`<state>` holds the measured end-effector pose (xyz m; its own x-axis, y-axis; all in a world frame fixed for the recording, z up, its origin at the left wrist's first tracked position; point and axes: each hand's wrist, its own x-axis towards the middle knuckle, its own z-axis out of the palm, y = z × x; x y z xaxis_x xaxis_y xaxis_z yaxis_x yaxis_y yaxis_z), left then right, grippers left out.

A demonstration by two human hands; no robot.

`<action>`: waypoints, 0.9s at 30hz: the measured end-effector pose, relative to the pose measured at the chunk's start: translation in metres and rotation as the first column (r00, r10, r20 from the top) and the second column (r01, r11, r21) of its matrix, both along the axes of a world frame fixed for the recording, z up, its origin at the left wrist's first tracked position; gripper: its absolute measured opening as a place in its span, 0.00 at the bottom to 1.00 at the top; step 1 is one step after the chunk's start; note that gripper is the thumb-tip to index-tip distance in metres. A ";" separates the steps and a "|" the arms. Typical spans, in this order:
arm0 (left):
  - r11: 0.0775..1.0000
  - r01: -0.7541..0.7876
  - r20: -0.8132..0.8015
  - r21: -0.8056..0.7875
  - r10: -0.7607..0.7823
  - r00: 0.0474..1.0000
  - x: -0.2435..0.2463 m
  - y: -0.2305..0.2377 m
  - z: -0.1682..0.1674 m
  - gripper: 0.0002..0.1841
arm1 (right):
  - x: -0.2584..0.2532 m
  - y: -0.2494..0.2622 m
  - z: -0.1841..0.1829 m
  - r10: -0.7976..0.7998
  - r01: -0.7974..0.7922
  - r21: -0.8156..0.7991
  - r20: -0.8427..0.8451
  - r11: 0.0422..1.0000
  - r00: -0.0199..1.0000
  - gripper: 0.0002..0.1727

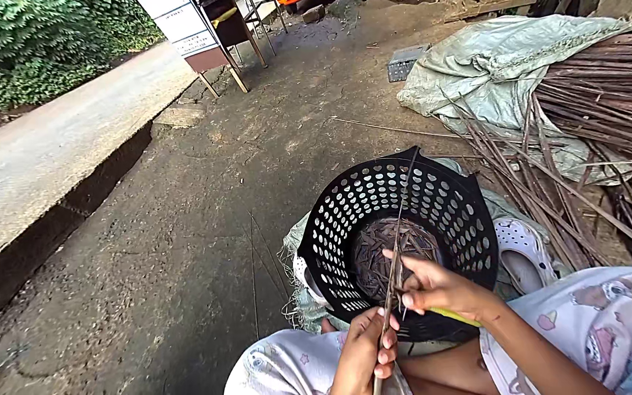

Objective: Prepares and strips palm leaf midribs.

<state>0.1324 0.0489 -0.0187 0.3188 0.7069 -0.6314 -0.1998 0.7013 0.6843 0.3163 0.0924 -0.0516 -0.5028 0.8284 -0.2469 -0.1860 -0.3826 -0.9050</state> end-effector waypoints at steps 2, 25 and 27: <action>0.999 -0.016 0.055 -0.032 0.018 0.998 -0.001 0.000 -0.001 0.23 | -0.007 -0.001 -0.003 0.067 -0.070 -0.052 -0.054 0.996 0.996 0.54; 0.977 -0.064 0.337 -0.206 0.132 0.932 -0.006 0.003 -0.005 0.24 | -0.020 0.011 -0.006 -0.350 0.355 -0.070 0.070 0.932 0.934 0.47; 0.981 -0.032 0.340 -0.193 0.098 0.935 -0.009 0.000 -0.005 0.24 | -0.014 0.019 -0.010 -0.530 0.548 -0.073 0.178 0.833 0.829 0.39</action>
